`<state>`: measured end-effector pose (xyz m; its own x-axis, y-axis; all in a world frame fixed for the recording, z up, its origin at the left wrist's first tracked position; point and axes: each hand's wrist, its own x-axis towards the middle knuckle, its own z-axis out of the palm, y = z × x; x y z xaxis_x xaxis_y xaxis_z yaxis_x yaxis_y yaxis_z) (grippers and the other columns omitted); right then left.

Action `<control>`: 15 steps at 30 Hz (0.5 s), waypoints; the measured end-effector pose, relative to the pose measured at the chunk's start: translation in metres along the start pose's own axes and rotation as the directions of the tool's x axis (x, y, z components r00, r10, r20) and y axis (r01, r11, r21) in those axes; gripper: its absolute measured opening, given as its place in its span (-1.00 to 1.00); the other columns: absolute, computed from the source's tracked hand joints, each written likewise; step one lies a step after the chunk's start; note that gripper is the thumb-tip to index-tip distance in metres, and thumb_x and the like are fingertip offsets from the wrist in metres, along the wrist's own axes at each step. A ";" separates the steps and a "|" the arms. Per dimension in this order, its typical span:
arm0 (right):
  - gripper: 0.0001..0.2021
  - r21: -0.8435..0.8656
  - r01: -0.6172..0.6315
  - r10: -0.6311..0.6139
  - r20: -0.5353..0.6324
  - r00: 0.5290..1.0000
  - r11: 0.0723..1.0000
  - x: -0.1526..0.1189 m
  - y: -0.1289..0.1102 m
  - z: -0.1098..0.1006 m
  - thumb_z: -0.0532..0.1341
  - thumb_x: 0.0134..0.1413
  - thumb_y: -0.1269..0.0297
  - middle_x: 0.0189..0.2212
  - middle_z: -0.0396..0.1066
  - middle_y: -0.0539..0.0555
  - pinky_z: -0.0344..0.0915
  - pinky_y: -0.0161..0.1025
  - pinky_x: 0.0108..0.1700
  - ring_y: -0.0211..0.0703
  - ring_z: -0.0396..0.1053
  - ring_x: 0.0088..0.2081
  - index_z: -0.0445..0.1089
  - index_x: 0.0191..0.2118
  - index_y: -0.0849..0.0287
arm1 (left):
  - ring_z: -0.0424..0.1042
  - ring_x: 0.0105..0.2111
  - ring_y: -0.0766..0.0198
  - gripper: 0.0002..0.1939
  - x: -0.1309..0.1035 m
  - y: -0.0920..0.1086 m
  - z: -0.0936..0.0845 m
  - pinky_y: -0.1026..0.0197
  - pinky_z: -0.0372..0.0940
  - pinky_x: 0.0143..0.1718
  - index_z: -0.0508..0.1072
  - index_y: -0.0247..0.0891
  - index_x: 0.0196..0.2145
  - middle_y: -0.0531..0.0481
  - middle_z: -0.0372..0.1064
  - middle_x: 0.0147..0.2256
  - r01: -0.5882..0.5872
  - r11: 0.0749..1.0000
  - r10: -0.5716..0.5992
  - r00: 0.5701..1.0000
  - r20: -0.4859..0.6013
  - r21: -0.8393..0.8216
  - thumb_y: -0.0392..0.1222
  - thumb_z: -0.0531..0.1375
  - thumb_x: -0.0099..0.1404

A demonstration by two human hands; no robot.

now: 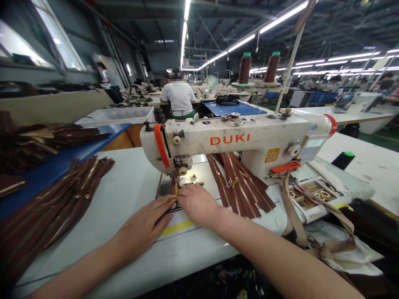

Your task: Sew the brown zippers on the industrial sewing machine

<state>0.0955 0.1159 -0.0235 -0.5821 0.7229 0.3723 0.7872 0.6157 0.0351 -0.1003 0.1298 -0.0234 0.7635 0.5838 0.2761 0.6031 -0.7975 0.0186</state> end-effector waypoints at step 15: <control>-0.90 -0.014 -0.106 0.105 -0.044 0.994 0.994 0.016 0.010 0.008 0.15 0.13 0.42 -0.37 0.37 0.09 0.17 -0.19 -0.19 -0.09 0.23 -0.26 0.42 -0.34 0.24 | 0.37 0.01 0.13 -0.65 0.030 -0.027 0.006 -0.01 0.26 0.07 0.40 -0.36 -0.04 -0.19 0.42 -0.02 0.055 0.995 -0.056 0.998 -0.015 -0.083 -0.17 -0.04 0.35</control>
<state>0.0924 0.1362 -0.0247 -0.4867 0.7689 0.4145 0.8469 0.5316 0.0084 -0.0920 0.1700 -0.0215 0.7248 0.6254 0.2890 0.6228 -0.7741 0.1133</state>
